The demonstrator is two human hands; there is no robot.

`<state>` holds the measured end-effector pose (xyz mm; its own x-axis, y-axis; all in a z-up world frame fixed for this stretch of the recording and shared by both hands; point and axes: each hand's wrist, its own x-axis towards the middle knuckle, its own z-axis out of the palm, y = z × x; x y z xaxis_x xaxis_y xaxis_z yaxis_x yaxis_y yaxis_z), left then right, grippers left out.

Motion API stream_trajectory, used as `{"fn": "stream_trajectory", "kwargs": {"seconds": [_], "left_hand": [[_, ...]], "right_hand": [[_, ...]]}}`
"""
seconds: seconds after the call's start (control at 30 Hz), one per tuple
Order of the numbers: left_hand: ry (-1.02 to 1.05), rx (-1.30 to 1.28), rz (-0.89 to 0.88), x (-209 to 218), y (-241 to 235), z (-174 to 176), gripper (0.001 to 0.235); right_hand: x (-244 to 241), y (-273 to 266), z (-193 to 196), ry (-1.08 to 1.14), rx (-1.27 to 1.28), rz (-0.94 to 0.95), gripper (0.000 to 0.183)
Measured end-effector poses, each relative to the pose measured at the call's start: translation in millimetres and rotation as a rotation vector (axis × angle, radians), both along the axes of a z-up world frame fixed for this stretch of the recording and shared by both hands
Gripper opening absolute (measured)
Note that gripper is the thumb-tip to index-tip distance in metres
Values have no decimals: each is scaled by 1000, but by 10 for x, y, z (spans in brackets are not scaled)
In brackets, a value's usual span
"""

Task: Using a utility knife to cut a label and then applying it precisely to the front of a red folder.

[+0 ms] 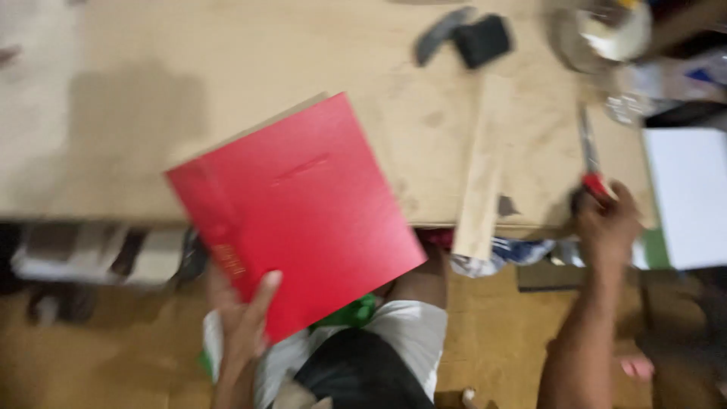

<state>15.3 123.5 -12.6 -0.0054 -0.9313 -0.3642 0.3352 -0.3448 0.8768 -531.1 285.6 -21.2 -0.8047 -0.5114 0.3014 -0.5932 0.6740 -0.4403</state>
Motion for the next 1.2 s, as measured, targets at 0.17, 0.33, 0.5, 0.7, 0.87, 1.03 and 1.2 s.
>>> {"fn": "stream_trajectory", "kwargs": {"seconds": [0.17, 0.33, 0.5, 0.7, 0.87, 1.03, 1.2], "left_hand": [[275, 199, -129, 133, 221, -582, 56], [-135, -47, -260, 451, 190, -305, 37], [-136, -312, -436, 667, 322, -88, 43], [-7, -409, -533, 724, 484, 288, 46], [-42, -432, -528, 728, 572, 252, 42], [72, -349, -542, 763, 621, 263, 52], [207, -380, -494, 711, 651, 112, 53]], "right_hand": [[778, 131, 458, -75, 39, -45, 52], [920, 388, 276, -85, 61, -61, 74], [1182, 619, 81, -579, -449, 30, 78], [2190, 576, 269, -659, -746, 332, 100], [2752, 414, 369, -780, -899, 546, 106], [3102, 392, 467, -835, -853, 518, 102], [3241, 430, 579, -892, -936, 510, 106]]}}
